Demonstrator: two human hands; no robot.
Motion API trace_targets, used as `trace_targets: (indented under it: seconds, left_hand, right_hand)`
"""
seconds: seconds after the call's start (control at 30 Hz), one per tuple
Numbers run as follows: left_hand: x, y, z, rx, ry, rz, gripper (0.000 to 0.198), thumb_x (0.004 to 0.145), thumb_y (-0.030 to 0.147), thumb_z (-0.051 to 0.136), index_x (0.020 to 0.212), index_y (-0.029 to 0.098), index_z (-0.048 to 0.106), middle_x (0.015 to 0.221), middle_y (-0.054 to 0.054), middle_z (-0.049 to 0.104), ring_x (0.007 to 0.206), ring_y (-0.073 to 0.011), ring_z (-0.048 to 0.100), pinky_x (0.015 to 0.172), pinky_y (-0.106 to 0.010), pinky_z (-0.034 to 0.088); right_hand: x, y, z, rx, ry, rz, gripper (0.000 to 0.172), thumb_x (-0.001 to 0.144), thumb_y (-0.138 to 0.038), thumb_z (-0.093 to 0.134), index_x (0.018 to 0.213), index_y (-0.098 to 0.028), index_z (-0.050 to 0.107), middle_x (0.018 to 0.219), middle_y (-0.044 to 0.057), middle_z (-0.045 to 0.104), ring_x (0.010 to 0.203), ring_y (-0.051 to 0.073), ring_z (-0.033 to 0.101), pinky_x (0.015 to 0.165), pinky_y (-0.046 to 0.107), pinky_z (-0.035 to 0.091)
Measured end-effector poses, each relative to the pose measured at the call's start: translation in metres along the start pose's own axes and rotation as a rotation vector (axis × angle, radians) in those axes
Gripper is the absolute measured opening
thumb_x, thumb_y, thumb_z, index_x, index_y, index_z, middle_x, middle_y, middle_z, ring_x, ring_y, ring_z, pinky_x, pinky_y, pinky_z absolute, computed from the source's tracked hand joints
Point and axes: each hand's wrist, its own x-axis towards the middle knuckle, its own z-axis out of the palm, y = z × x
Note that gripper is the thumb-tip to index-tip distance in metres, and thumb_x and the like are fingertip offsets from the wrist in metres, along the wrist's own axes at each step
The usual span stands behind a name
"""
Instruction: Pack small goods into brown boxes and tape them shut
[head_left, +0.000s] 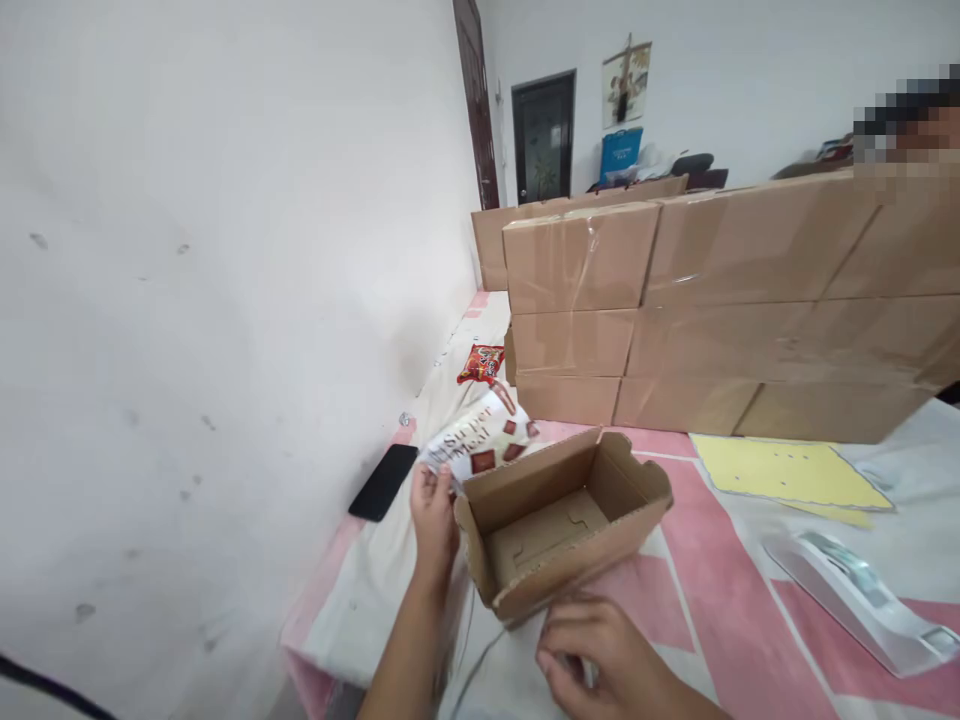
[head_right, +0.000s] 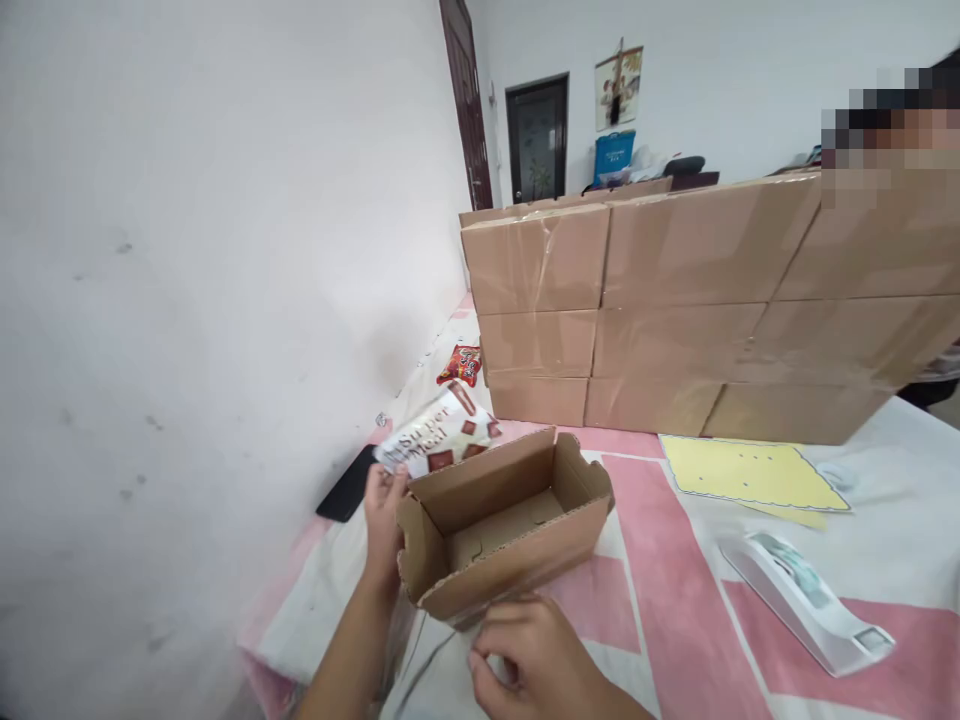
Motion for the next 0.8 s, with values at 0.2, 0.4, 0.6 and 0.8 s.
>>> trace_targets:
  seconds: [0.2, 0.4, 0.6, 0.8]
  left_hand:
    - [0.036, 0.083, -0.012, -0.253, 0.071, 0.221, 0.04, 0.074, 0.045, 0.081, 0.101, 0.026, 0.059, 0.114, -0.003, 0.071, 0.096, -0.0151, 0.068, 0.081, -0.027, 0.055]
    - [-0.012, 0.128, 0.016, -0.406, -0.083, 0.153, 0.037, 0.081, 0.037, 0.077, 0.115, 0.032, 0.063, 0.13, -0.003, 0.069, 0.116, -0.0201, 0.066, 0.095, -0.037, 0.057]
    - [-0.041, 0.106, 0.019, -0.203, -0.223, 0.065, 0.04, 0.084, 0.051, 0.072, 0.115, 0.028, 0.06, 0.127, -0.006, 0.069, 0.113, -0.0222, 0.068, 0.097, -0.041, 0.057]
    - [-0.028, 0.085, -0.038, 0.158, -0.216, 0.069, 0.051, 0.07, 0.047, 0.086, 0.109, 0.023, 0.063, 0.13, -0.011, 0.066, 0.128, -0.0297, 0.059, 0.111, -0.049, 0.045]
  right_hand:
    - [0.011, -0.034, -0.082, 0.023, 0.333, -0.048, 0.021, 0.092, -0.019, 0.053, 0.072, -0.022, 0.056, 0.068, 0.001, 0.063, 0.06, 0.015, 0.059, 0.054, 0.027, 0.043]
    - [0.078, -0.045, -0.117, 0.471, 0.261, 0.371, 0.022, 0.09, -0.043, 0.064, 0.094, -0.02, 0.065, 0.095, 0.006, 0.072, 0.057, 0.012, 0.059, 0.048, 0.025, 0.04]
    - [0.119, -0.027, -0.086, 0.78, 0.329, 0.32, 0.04, 0.083, -0.053, 0.074, 0.085, -0.02, 0.053, 0.05, -0.009, 0.046, 0.042, 0.007, 0.039, 0.043, 0.021, 0.028]
    - [0.119, -0.018, -0.146, 0.319, 0.234, 0.122, 0.03, 0.084, -0.045, 0.073, 0.083, -0.018, 0.061, 0.064, -0.002, 0.059, 0.048, 0.01, 0.048, 0.048, 0.024, 0.035]
